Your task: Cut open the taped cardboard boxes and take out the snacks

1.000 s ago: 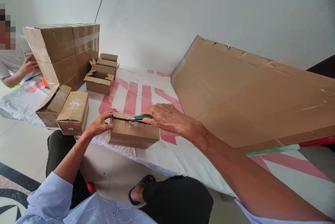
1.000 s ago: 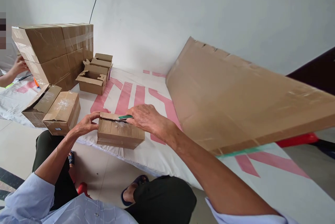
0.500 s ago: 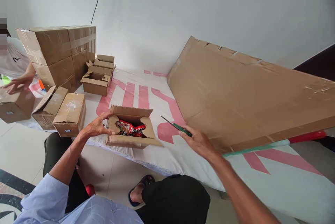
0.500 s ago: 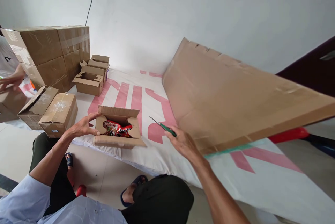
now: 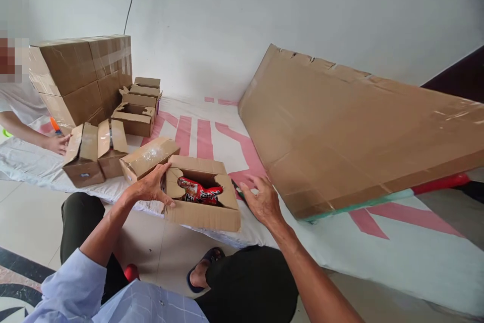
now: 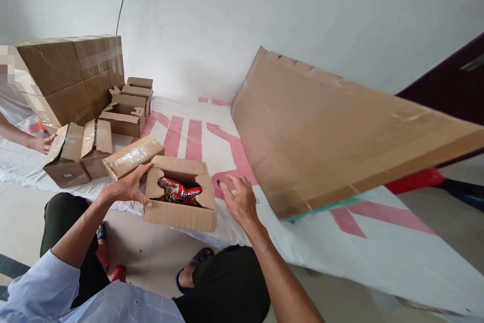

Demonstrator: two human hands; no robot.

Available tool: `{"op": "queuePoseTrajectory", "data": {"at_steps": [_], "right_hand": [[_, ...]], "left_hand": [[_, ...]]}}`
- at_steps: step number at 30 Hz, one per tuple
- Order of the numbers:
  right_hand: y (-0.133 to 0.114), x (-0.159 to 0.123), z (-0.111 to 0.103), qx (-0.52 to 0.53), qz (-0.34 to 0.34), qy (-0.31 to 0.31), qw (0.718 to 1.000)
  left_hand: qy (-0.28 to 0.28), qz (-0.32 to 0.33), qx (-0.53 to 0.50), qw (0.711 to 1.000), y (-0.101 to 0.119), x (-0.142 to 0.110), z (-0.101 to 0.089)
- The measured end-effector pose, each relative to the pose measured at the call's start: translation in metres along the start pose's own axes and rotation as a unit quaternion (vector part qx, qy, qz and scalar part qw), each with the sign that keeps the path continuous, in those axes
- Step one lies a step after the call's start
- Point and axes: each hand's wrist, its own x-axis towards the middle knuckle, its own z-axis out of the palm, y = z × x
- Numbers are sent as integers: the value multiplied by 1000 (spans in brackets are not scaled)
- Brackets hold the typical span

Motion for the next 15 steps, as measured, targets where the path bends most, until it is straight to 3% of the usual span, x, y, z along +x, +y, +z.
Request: {"op": "queuePoseTrajectory", "data": {"at_steps": [3, 7, 10, 15], "right_hand": [[-57, 12, -17, 70, -98, -49, 991], [-108, 15, -22, 46, -132, -224, 965], [-122, 19, -15, -68, -130, -309, 940], [-127, 29, -6, -173, -136, -386, 896]], "left_hand": [[5, 2, 11, 1000, 3, 4, 2], [-1, 2, 30, 1000, 9, 5, -4], [-9, -5, 49, 999, 15, 5, -5], [-13, 0, 92, 996, 34, 0, -5]]}}
